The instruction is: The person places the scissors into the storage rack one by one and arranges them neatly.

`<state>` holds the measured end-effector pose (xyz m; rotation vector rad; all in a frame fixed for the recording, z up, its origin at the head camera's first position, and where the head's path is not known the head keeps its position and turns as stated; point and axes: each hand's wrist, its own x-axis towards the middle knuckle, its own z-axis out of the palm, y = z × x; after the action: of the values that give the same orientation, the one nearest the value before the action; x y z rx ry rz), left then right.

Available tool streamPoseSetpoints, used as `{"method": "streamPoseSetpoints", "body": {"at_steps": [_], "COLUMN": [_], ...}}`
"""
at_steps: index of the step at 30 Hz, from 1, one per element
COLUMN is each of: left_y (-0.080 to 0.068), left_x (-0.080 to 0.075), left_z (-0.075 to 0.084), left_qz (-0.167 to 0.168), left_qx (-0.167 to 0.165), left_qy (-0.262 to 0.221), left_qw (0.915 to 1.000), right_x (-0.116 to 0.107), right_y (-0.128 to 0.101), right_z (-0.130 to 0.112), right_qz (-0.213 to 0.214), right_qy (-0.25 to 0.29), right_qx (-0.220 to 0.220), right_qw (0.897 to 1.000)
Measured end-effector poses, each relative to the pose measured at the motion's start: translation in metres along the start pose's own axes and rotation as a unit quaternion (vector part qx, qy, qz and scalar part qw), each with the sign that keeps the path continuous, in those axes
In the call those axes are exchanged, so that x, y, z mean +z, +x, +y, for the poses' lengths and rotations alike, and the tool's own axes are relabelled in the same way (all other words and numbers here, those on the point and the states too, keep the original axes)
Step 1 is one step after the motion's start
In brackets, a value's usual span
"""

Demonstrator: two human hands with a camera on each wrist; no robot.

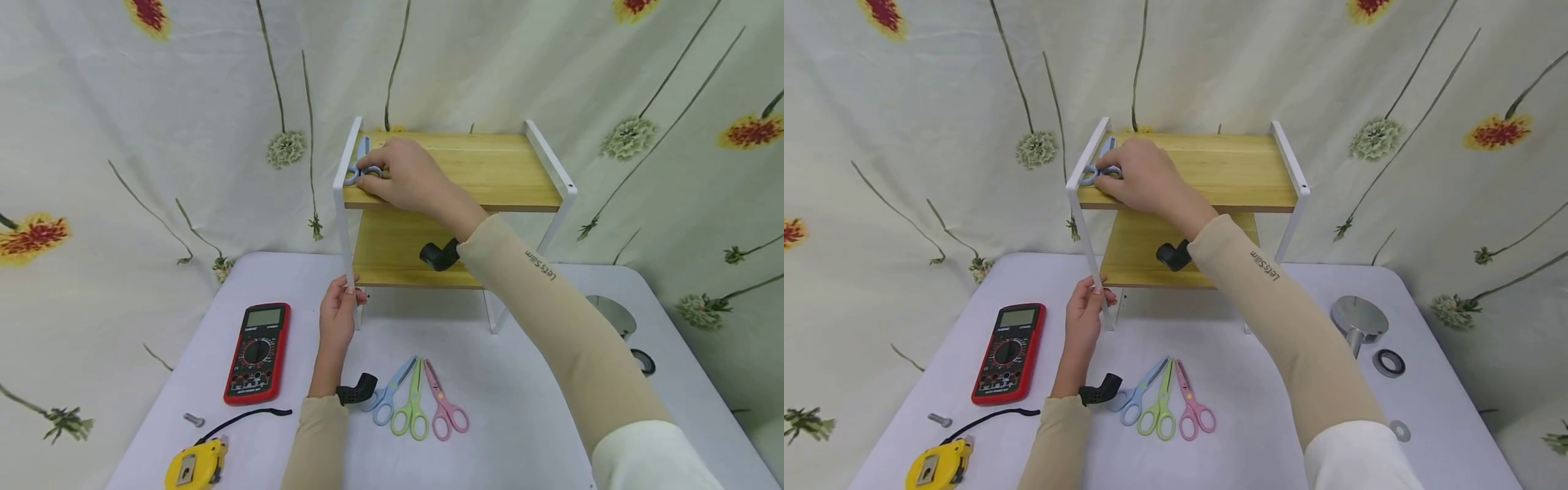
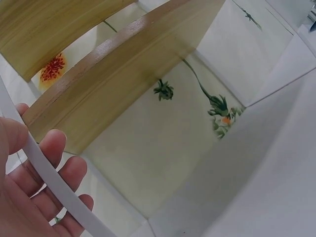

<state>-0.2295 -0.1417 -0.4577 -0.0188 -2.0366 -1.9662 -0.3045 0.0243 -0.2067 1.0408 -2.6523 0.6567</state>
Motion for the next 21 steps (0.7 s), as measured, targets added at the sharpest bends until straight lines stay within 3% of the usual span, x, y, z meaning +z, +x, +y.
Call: {"method": "streamPoseSetpoints", "body": {"at_steps": [17,21], "left_y": [-0.0009,-0.0007], "left_x": [0.0000,0.0001], "left_z": [-0.0008,-0.0016], "left_qz": [-0.001,-0.002], "left_qx": [0.004,-0.001], "left_qy": [-0.009,-0.008], "left_qw": [0.9999,1.0000], "right_x": [0.0017,0.0023], "right_y": [-0.0015,-0.0068], "right_z": [-0.0002,-0.0003], "right_qz": [0.010,0.043], "right_qy": [-0.012,-0.032], "right_qx": [0.025,0.012], "right_qw": [1.000,0.999]}}
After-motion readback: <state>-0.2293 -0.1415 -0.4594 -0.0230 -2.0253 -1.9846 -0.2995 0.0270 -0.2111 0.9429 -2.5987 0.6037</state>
